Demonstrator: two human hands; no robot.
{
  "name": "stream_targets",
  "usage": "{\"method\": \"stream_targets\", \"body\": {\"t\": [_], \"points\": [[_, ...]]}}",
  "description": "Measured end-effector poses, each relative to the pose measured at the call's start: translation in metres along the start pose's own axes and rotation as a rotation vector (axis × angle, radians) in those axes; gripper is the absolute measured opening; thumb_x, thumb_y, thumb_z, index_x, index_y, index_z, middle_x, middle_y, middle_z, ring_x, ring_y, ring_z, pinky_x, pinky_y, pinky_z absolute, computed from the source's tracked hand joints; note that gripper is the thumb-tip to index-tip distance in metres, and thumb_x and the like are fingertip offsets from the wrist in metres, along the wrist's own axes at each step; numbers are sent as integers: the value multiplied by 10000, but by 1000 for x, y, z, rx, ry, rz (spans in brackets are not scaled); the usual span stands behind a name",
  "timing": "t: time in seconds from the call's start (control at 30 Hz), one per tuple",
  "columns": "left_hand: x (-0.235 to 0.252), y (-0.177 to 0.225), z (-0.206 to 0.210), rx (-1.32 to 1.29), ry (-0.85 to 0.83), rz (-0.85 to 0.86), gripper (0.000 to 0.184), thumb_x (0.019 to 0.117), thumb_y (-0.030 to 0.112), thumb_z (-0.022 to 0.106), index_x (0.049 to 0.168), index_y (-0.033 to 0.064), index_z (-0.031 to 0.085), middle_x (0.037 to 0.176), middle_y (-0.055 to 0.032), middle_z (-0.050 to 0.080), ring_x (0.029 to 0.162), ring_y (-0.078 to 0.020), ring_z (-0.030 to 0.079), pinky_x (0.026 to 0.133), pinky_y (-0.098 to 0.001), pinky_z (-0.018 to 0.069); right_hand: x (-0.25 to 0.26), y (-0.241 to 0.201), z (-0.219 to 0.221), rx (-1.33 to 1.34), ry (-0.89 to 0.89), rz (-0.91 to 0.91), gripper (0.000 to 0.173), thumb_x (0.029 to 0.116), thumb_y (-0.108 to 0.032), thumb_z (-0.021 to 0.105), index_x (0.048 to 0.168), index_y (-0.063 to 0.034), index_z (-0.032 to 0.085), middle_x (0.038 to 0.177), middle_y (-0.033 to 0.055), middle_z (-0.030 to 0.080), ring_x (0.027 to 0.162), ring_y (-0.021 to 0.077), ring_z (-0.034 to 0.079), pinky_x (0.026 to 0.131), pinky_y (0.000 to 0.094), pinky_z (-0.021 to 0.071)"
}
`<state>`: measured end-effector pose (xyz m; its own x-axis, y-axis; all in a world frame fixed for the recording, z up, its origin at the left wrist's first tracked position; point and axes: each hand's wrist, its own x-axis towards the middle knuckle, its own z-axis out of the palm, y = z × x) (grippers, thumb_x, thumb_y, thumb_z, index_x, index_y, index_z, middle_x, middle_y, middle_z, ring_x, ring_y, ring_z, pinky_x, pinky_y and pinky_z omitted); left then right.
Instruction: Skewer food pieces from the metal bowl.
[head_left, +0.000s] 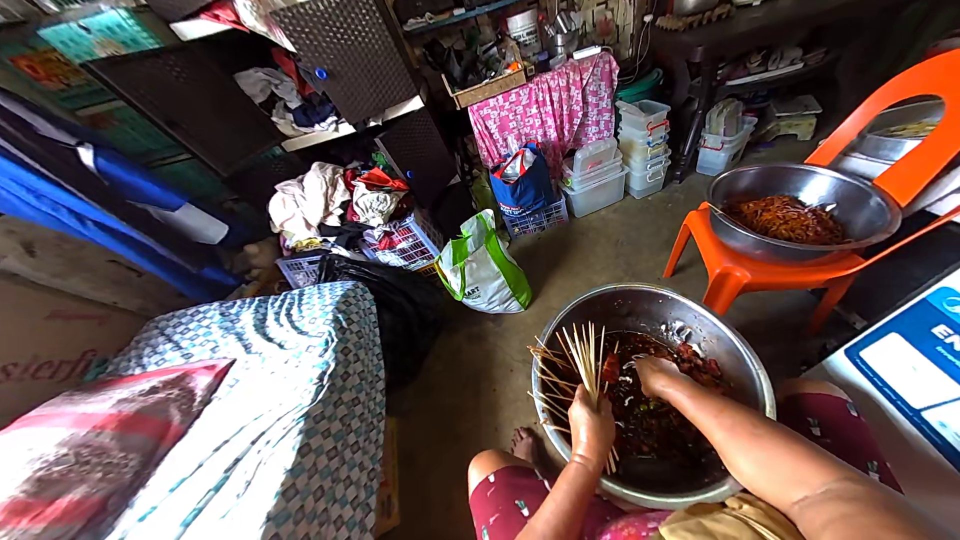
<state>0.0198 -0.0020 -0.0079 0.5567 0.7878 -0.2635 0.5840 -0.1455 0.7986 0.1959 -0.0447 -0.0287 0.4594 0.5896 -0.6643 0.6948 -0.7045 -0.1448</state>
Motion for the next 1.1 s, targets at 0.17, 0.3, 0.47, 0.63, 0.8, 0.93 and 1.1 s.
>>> {"method": "stream_targets", "body": {"t": [0.17, 0.3, 0.47, 0.63, 0.8, 0.93, 1.1], "points": [[0, -1, -1, 3, 7, 6, 214, 1009, 122, 602, 1163, -25, 622, 921, -167, 664, 853, -273, 662, 831, -467, 542, 12, 3, -2, 126, 117, -96, 352, 960, -125, 618, 1280, 20, 636, 1325, 261, 623, 1276, 422, 584, 1032, 620, 473], [1, -1, 0, -7, 3, 19, 224, 1010, 137, 599, 1160, -28, 629, 928, -171, 668, 865, -279, 664, 835, -475, 542, 21, 6, 6, 124, 167, -175, 372, 958, -76, 608, 1318, 19, 617, 1344, 267, 607, 1312, 431, 547, 1080, 601, 443], [1, -4, 1, -17, 16, 26, 209, 1007, 132, 603, 1144, -24, 628, 907, -159, 662, 842, -269, 659, 815, -466, 544, 32, 8, 17, 173, 95, -230, 321, 975, -116, 594, 1268, 2, 654, 1307, 260, 632, 1269, 432, 578, 1051, 641, 448], [-4, -1, -3, -19, 35, 43, 227, 1006, 130, 604, 1153, -41, 635, 882, -164, 662, 802, -262, 654, 785, -461, 546, 16, 14, -1, 1073, 170, -191, 345, 1019, -13, 508, 1354, 55, 553, 1192, 219, 637, 968, 263, 668, 883, 415, 567], [-3, -2, -2, 2, 12, 60, 215, 1004, 153, 605, 1110, -31, 642, 844, -130, 643, 770, -229, 634, 762, -433, 534, 21, 19, -11, 1781, 7, -174, 332, 1093, -66, 306, 1385, 23, 436, 1095, 148, 611, 858, 206, 668, 815, 370, 580], [-1, -4, -1, 7, -4, 63, 194, 998, 154, 608, 1084, -16, 643, 816, -104, 627, 730, -203, 617, 726, -411, 530, 38, 26, -4, 1934, -29, -184, 295, 1102, -203, 323, 1267, -23, 489, 1006, 137, 652, 853, 242, 690, 787, 394, 588], [-1, -3, -1, 15, -9, 69, 195, 995, 142, 611, 1095, -22, 643, 820, -106, 633, 732, -201, 619, 728, -408, 529, 35, 22, -5, 1956, 13, -162, 291, 1114, -229, 365, 1266, -32, 516, 989, 112, 636, 817, 218, 679, 757, 366, 592]]}}
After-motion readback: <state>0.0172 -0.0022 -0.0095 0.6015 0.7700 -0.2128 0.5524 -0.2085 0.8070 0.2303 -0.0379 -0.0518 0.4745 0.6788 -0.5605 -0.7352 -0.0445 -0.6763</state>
